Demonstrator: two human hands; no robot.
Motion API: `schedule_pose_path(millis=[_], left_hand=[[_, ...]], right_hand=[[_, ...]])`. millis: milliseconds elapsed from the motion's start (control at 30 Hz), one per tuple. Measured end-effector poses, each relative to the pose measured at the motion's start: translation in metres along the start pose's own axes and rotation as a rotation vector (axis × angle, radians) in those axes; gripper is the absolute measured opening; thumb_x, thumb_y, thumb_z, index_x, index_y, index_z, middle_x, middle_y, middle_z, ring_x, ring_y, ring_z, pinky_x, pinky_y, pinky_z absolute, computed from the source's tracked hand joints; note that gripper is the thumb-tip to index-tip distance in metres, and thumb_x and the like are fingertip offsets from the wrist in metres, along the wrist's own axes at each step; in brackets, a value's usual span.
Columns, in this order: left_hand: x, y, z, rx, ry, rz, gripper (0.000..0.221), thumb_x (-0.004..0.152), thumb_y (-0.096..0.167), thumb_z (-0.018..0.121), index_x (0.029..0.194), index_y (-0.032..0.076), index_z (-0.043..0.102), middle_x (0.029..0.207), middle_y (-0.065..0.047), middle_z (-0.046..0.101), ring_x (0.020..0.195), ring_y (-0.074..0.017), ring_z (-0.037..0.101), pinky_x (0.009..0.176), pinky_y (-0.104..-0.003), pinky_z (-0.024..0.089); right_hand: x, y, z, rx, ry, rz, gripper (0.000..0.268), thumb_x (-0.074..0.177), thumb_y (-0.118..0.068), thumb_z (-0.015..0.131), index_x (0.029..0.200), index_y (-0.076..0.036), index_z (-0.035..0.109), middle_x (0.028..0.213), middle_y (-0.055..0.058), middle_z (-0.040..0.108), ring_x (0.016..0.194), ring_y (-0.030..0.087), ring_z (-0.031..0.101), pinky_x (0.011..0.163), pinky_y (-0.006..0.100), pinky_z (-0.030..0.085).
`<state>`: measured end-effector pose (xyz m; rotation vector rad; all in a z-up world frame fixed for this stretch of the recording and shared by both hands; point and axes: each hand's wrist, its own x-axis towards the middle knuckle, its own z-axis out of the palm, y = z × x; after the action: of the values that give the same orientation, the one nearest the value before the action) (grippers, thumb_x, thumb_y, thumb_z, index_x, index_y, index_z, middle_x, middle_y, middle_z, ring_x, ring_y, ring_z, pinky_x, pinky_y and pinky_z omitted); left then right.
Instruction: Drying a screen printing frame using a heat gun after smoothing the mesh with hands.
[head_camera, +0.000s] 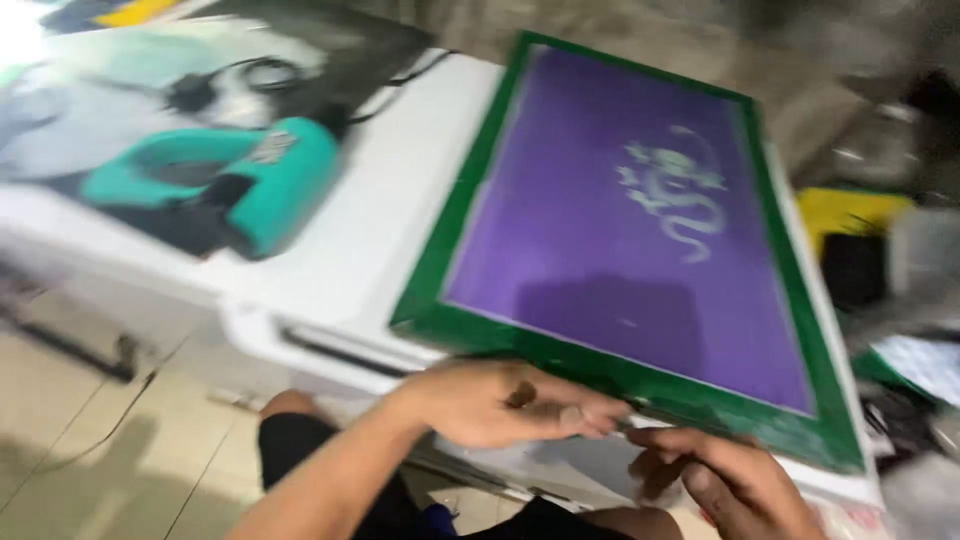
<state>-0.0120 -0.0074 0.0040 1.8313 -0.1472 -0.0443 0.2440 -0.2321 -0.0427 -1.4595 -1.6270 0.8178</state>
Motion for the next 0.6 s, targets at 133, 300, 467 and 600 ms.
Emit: schedule_pose_path(millis=[133,300,467,600], left_hand=[[0.006,-0.004,0.032,-0.071,0.415,0.17,0.093,0.095,0.074,0.022,0.156,0.005,0.036,0.151,-0.021,0.054,0.14,-0.0375,0.054,0.11,-0.045,0.05],[0.102,0.002,-0.001,-0.89,0.89,0.178,0.078,0.099,0.057,0.021,0.161,0.01,0.027,0.17,-0.01,0.025,0.158,-0.0216,0.023,0.127,-0.038,0.012],[0.161,-0.023,-0.003,-0.819,0.615,0.548,0.068,0.11,0.051,0.025,0.167,0.018,0.01,0.164,-0.025,0.028,0.154,-0.0398,0.027,0.128,-0.056,0.017],[0.143,-0.013,0.026,-0.463,0.642,0.567,0.059,0.111,0.04,0.023,0.16,0.007,0.025,0.164,-0.019,0.032,0.156,-0.0277,0.028,0.134,-0.043,0.016]], right_hand=[[0.041,-0.051,0.061,-0.262,0.516,0.127,0.045,0.094,-0.042,0.052,0.106,-0.01,0.081,0.117,0.004,0.085,0.111,0.014,0.076,0.097,0.029,0.051],[0.12,-0.084,0.066,-0.287,0.515,-0.333,0.075,0.109,-0.047,0.023,0.157,0.011,0.023,0.168,0.027,0.021,0.16,0.035,0.018,0.131,0.047,0.015],[0.18,-0.086,0.036,-0.371,0.547,-0.365,0.066,0.11,-0.042,0.026,0.156,0.002,0.039,0.164,0.026,0.034,0.153,0.038,0.027,0.126,0.052,0.016],[0.182,-0.055,0.01,-0.208,0.574,-0.347,0.062,0.112,-0.032,0.02,0.161,0.005,0.025,0.167,0.029,0.022,0.155,0.042,0.016,0.126,0.057,0.01]])
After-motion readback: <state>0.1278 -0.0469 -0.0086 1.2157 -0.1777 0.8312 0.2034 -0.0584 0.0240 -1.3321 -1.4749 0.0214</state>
